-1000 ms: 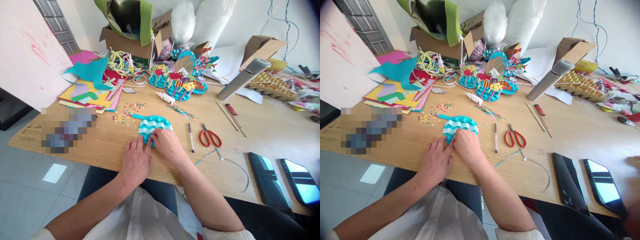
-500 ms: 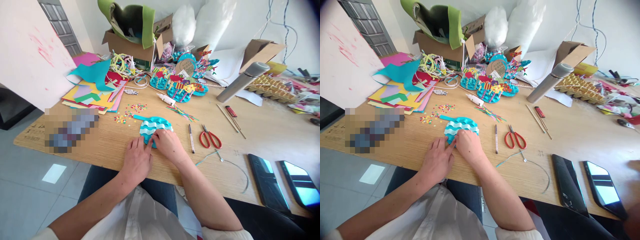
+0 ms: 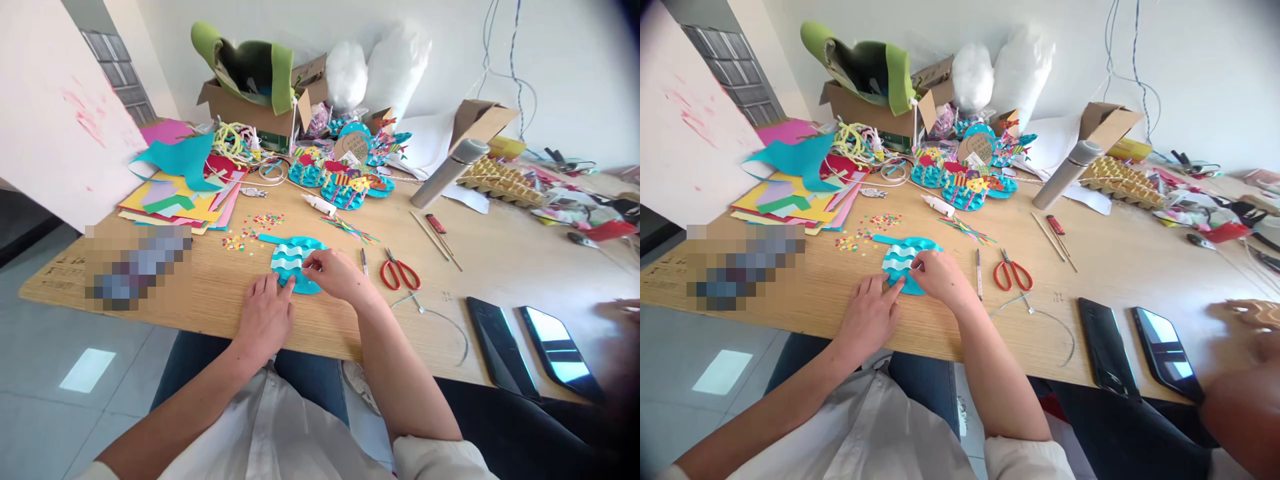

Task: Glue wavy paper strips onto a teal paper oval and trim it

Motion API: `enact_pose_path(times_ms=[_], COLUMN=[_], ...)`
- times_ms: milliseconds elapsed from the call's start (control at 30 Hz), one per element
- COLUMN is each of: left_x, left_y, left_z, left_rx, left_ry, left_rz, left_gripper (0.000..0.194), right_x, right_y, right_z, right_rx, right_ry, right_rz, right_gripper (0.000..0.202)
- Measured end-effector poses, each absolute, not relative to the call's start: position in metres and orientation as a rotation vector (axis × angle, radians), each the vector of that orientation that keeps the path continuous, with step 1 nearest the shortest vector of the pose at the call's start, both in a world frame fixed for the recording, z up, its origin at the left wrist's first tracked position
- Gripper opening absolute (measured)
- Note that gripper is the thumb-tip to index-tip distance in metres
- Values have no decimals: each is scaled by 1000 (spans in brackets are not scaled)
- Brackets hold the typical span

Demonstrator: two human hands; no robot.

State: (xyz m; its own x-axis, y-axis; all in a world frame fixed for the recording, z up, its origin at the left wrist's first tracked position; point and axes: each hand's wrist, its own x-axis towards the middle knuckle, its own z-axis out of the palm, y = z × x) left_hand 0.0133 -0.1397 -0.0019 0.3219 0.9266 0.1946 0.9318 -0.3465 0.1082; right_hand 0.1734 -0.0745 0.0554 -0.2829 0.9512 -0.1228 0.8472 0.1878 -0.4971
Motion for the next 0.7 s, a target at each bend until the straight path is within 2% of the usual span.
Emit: enact_pose_path(times_ms=[200, 500, 700], left_x=[13, 12, 12], left_y=[-140, -140, -140], left_z=[-3, -5, -5], left_rx=[-2521, -2524, -2524], left_ry=[-1781, -1737, -1727], left_rz=[-388, -383, -347], left_gripper=[43, 47, 48], right_x=[187, 197, 197], right_y=[-72, -75, -74], right_z=[65, 37, 24], right_rx=[-1678, -1695, -1602], right_ry=[-2323, -1924, -1861], right_rz=[768, 1181, 1157], right_gripper=[21, 19, 12])
